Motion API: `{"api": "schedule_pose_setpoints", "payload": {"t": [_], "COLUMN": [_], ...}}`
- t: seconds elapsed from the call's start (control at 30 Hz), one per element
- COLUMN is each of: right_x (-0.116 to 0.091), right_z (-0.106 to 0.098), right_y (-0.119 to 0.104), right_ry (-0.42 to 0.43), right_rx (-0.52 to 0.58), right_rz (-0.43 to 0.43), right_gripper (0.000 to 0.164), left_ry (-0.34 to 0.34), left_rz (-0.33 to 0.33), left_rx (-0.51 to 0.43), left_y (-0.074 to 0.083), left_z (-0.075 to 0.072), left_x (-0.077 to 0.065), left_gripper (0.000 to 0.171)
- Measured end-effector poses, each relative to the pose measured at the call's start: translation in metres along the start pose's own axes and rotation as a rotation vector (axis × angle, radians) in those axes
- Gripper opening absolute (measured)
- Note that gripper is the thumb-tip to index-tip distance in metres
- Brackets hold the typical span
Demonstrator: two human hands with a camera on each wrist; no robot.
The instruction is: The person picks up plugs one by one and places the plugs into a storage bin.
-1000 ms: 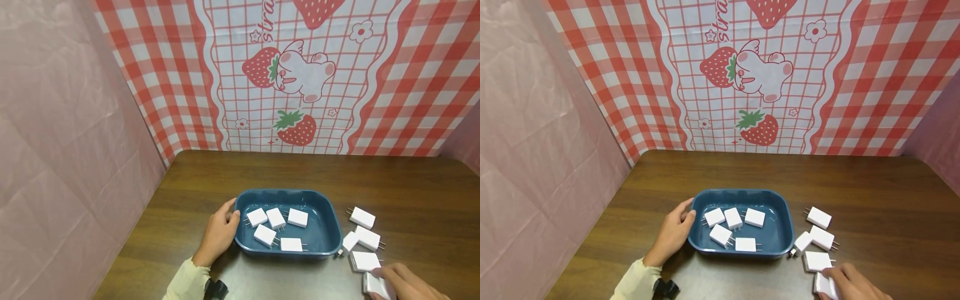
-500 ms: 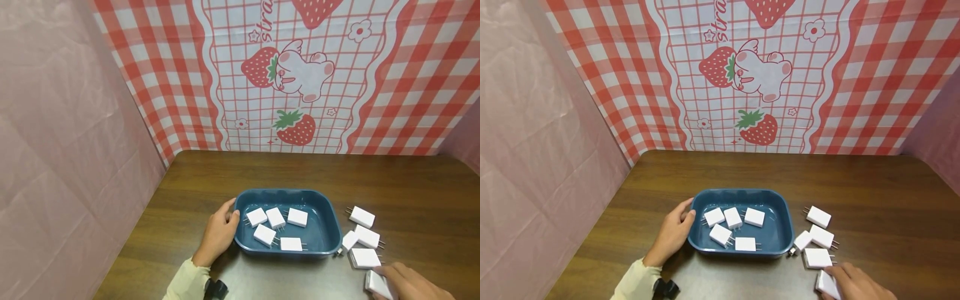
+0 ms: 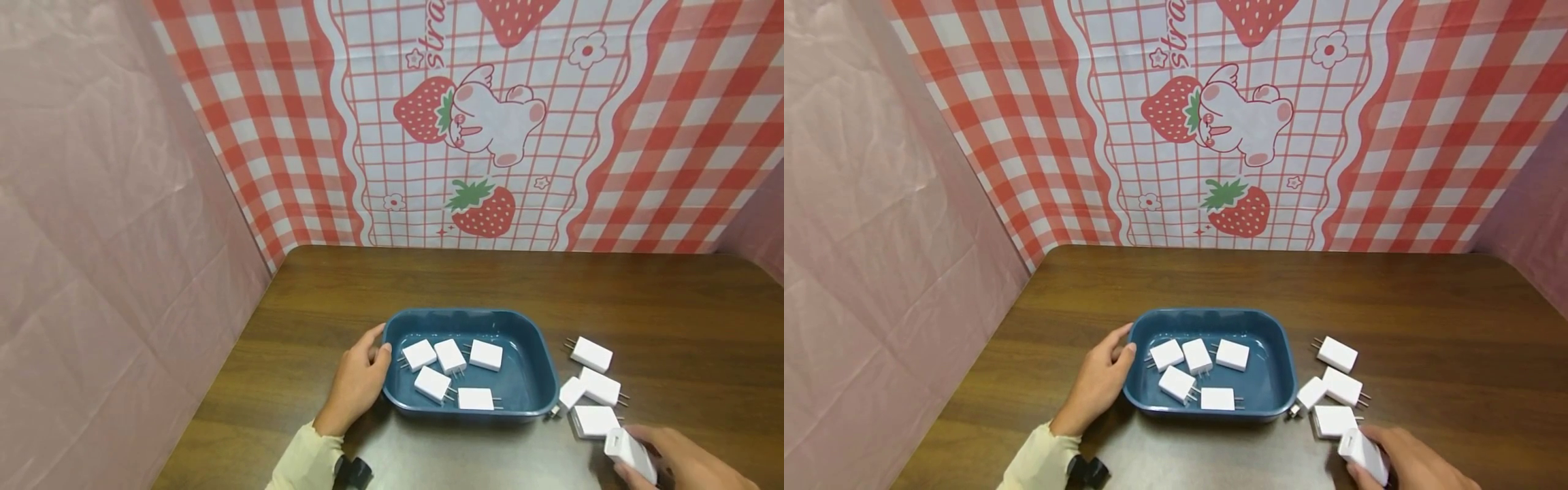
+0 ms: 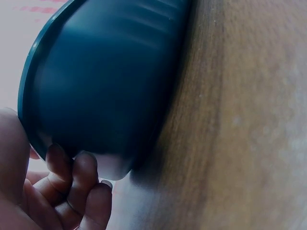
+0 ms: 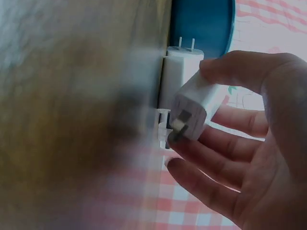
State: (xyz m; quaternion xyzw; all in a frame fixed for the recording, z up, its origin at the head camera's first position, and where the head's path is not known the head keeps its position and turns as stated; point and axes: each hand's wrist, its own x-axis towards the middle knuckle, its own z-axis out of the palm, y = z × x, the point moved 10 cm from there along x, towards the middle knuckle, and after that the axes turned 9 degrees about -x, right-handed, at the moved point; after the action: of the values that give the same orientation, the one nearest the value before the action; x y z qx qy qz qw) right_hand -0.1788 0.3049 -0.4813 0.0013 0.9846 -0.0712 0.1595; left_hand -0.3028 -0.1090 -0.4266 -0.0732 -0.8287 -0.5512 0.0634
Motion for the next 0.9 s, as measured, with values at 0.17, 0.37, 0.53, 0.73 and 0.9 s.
{"api": "schedule_pose_setpoints", "payload": {"t": [0.17, 0.37, 0.53, 0.73, 0.9], "right_x": [-0.004, -0.004, -0.003, -0.002, -0.002], "right_z": [-0.004, -0.010, -0.017, -0.025, -0.036], "right_y": [-0.001, -0.003, -0.004, -0.007, -0.012], "right_ry": [0.017, 0.009, 0.023, 0.021, 0.078], "right_rx": [0.073, 0.076, 0.117, 0.187, 0.170], "right_rz": [0.036, 0.036, 0.056, 0.059, 0.039], "right_gripper": [0.089, 0.088, 0.086, 0.085, 0.083], "left_ry": [-0.002, -0.002, -0.003, -0.012, -0.017], "left_rz": [0.002, 0.007, 0.006, 0.001, -0.005], "left_rx": [-0.002, -0.003, -0.009, -0.016, -0.014], "left_y": [0.000, 0.001, 0.000, 0.000, 0.000], "left_z": [0.000, 0.000, -0.001, 0.000, 0.000], "left_x": [-0.001, -0.001, 0.000, 0.000, -0.001], "left_gripper": [0.040, 0.040, 0.040, 0.040, 0.040]}}
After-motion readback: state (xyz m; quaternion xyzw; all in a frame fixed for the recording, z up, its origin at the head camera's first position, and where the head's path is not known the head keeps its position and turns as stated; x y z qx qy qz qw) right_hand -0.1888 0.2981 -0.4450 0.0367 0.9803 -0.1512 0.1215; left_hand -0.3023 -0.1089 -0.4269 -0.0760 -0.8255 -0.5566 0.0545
